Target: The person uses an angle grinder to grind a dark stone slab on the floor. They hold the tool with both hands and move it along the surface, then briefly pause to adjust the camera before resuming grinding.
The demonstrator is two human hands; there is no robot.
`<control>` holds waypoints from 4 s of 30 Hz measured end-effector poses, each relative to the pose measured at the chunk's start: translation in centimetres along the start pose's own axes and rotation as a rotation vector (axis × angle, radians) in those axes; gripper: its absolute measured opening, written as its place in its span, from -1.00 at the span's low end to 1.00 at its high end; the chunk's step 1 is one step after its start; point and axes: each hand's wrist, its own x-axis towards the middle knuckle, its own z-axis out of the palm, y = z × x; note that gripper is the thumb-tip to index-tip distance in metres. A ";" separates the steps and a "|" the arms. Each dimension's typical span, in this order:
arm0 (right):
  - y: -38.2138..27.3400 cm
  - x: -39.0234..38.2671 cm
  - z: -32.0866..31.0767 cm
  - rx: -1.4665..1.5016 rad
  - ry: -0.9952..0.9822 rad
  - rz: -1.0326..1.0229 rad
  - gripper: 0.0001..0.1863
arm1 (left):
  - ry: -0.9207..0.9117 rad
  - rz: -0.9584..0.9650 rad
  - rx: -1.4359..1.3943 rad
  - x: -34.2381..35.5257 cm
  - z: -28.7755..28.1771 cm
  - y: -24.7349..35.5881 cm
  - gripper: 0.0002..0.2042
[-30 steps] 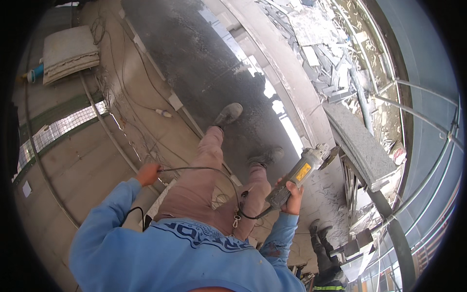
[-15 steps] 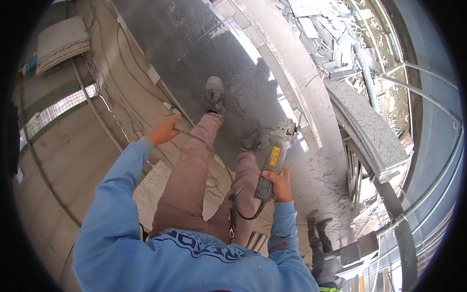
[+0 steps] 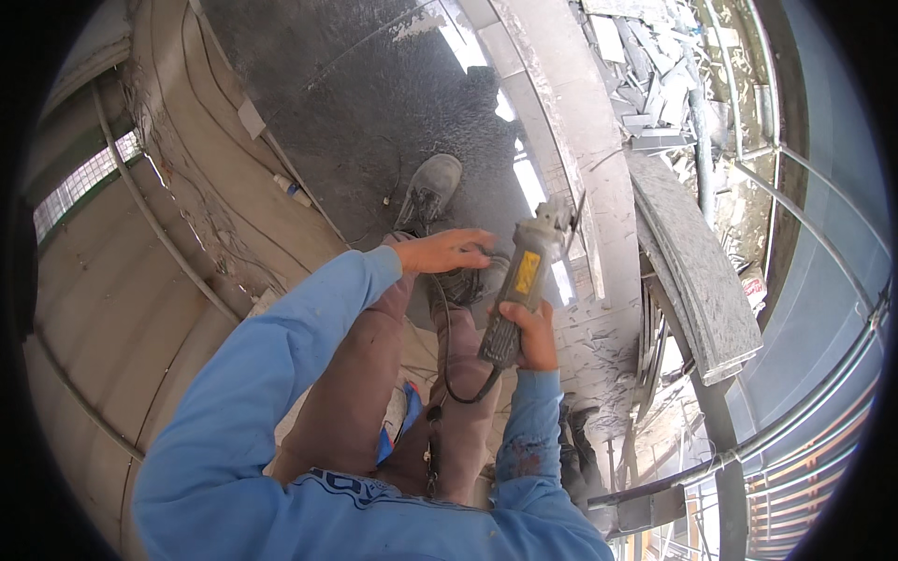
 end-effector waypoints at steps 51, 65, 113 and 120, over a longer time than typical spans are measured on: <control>6.2 28.5 2.7 -1.225 0.239 -1.022 -0.39 | 0.708 0.399 -1.171 11.3 -11.8 -2.1 -0.32; 4.6 30.7 3.0 -1.120 0.238 -0.956 -0.39 | 0.786 0.446 -1.089 15.3 -12.0 -2.2 -0.34; -4.0 39.1 9.2 -1.251 0.196 -0.911 0.02 | 0.769 0.382 -0.394 19.0 -24.0 -4.2 -0.51; -4.7 38.8 10.0 -1.240 0.181 -0.870 0.02 | 0.691 0.383 -0.417 18.7 -24.4 -4.1 -0.54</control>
